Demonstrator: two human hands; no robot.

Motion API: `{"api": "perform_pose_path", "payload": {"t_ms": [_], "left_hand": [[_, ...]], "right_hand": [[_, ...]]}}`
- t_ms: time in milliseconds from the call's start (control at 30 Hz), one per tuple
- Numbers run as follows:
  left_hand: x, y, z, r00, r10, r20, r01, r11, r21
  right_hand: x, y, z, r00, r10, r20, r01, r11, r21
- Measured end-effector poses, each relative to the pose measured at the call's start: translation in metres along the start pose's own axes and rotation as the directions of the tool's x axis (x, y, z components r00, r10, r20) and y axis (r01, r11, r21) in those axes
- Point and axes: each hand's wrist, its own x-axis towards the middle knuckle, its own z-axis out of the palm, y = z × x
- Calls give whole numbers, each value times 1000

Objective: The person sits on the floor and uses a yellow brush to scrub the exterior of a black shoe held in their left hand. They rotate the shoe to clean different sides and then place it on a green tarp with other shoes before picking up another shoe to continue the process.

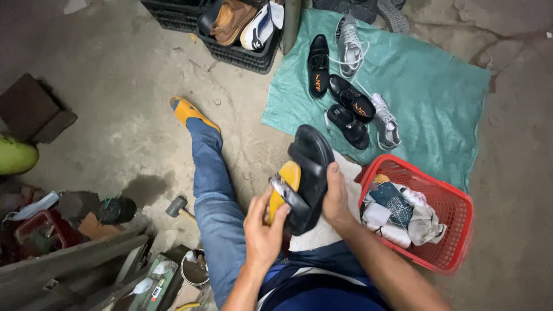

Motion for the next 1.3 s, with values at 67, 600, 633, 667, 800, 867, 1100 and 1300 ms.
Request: {"api": "perform_pose_path", "payload": {"t_ms": [67,600,633,667,800,867,1100,1300], "left_hand": [[-7,6,-4,993,65,97,-68,997,27],[-13,-24,-7,980,91,178,-114,986,121],[-8,-21,-1,981,88,172,-108,987,116],[-3,-18,3,988,102,117,-114,989,98],[-24,-28,5,973,100,206,-112,993,47],[-29,-55,-8,968,4,252,-39,990,134],[-4,2,19,946,234,224,-232,972,-37],[22,-58,37,981,177,84,-188,971,148]], "right_hand": [[3,-43,-2,998,64,-5,-61,972,227],[-9,-143,7,885,459,70,-422,731,537],[-7,-125,8,885,460,70,-424,735,530],[-6,-106,8,920,391,10,-347,806,480],[20,-73,-13,954,278,-108,-162,787,596],[39,-51,-39,956,153,-249,-63,940,334],[54,-30,-65,988,-155,-24,140,941,-307],[71,-62,-68,978,205,-29,-206,954,-218]]}}
